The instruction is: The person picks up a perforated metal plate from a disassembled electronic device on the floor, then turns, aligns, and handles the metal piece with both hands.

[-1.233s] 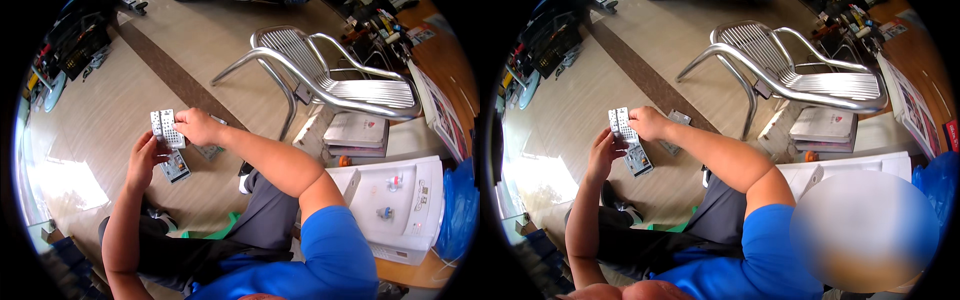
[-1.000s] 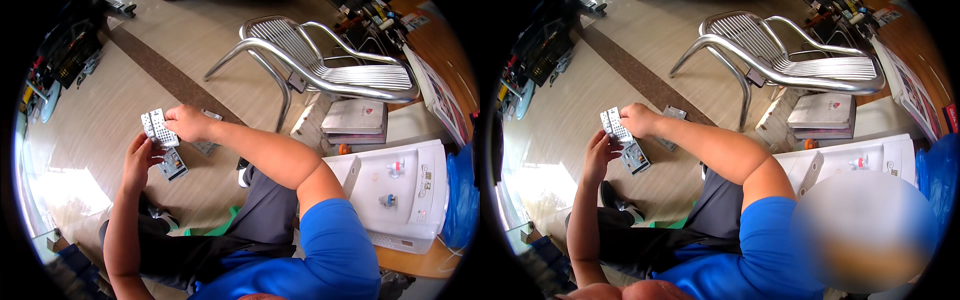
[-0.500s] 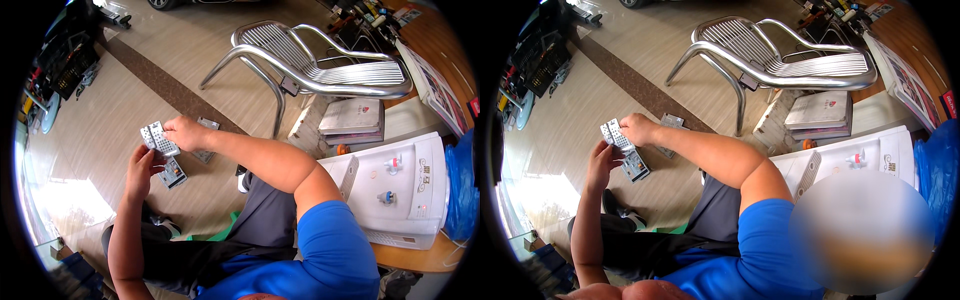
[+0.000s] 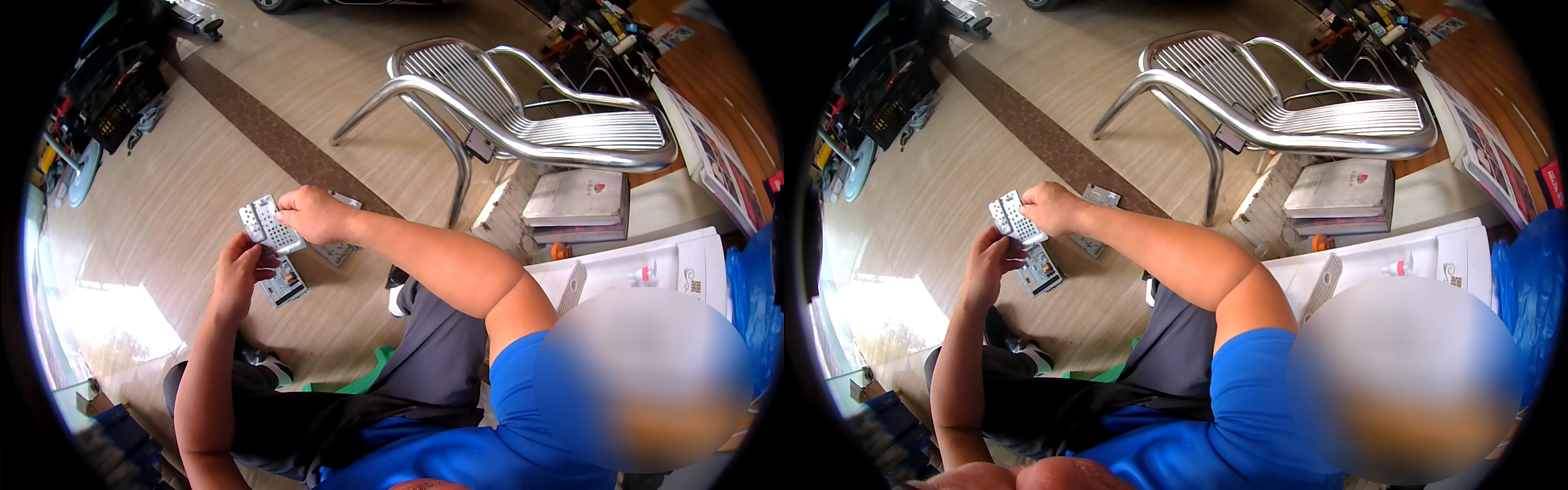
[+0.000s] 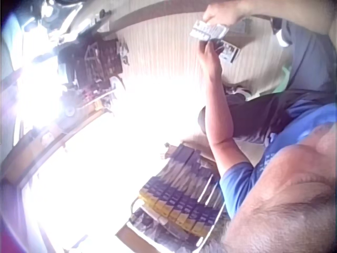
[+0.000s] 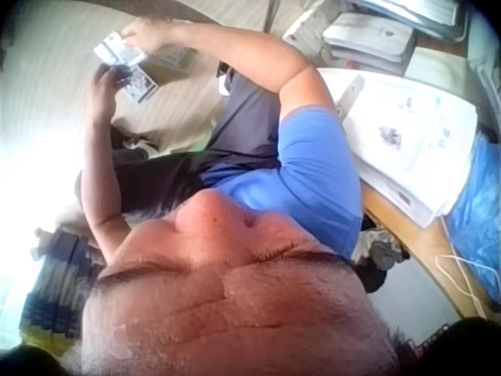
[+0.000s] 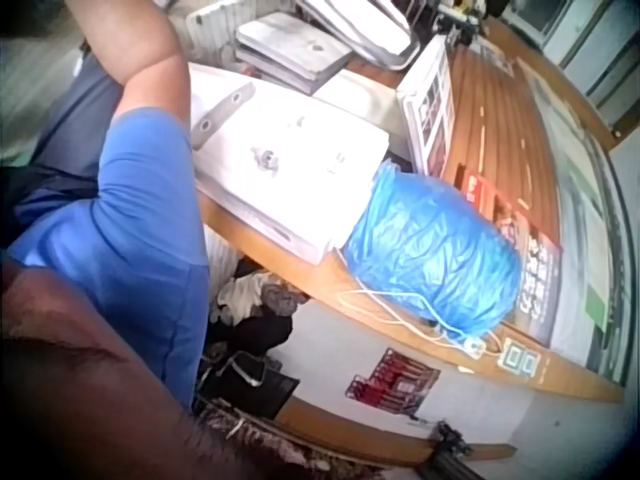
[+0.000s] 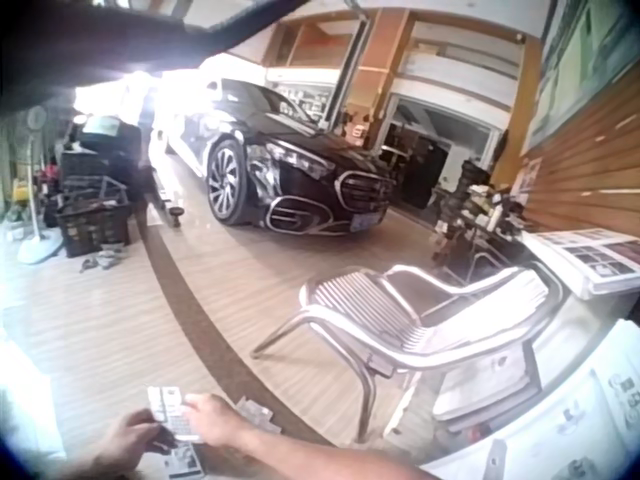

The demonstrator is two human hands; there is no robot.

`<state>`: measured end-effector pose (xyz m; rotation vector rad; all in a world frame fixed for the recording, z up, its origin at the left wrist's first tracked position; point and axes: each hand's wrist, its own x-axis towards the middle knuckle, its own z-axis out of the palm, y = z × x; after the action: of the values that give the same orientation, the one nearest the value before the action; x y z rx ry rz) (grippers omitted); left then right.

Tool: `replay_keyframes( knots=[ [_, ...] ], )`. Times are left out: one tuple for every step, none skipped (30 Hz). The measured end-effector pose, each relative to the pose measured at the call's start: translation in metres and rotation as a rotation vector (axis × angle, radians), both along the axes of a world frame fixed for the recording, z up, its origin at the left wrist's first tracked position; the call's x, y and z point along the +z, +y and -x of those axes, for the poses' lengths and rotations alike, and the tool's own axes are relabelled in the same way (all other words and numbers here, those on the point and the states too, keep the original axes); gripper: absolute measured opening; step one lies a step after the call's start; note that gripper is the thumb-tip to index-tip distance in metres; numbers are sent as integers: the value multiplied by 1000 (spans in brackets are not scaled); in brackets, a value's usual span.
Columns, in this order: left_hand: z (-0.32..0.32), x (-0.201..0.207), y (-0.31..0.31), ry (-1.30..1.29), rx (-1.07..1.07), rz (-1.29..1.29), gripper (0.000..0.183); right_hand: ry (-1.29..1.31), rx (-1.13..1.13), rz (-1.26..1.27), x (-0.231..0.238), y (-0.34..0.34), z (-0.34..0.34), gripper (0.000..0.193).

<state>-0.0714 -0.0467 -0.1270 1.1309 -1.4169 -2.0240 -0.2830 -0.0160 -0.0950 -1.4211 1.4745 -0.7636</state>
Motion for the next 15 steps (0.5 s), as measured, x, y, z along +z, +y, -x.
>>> replay_keyframes(
  knots=[
    [0, 1, 0, 0, 3, 1, 27, 0, 3, 1, 3, 1, 0, 25],
    [1, 2, 1, -6, 7, -4, 27, 13, 5, -5, 6, 2, 0, 25],
    [1, 2, 2, -12, 12, -8, 27, 27, 8, -12, 8, 3, -1, 25],
    [2, 3, 2, -10, 16, -7, 27, 28, 12, -11, 7, 3, -1, 25],
    [3, 3, 3, -8, 11, -9, 26, 3, 10, 0, 3, 3, -1, 25],
    [4, 3, 3, -5, 8, -11, 26, -22, 9, 11, 0, 3, 0, 25],
    [5, 5, 3, -4, 11, -10, 26, -20, 13, 12, -3, 3, 1, 25],
    [4, 5, 4, -11, 16, -8, 25, -32, 15, 30, -6, 2, 0, 25],
    [3, 6, 4, -18, 23, -6, 24, -44, 20, 47, -8, 1, -1, 26],
    [3, 5, 4, -20, 34, -7, 24, -46, 31, 47, -11, 0, -1, 26],
    [0, 2, 3, -16, 37, 5, 23, -6, 33, 49, -12, -1, -2, 26],
    [-3, 0, 2, -13, 46, 18, 22, 32, 40, 52, -11, -3, -4, 26],
    [-4, -3, 1, -22, 78, 20, 22, 17, 38, 60, -10, -3, -3, 26],
    [-1, -8, 0, -21, 36, 29, 22, 4, 35, 67, -9, -1, 1, 26],
    [-1, -10, -2, -26, 2, 41, 23, -5, 28, 42, -8, 0, 2, 25]
  ],
)
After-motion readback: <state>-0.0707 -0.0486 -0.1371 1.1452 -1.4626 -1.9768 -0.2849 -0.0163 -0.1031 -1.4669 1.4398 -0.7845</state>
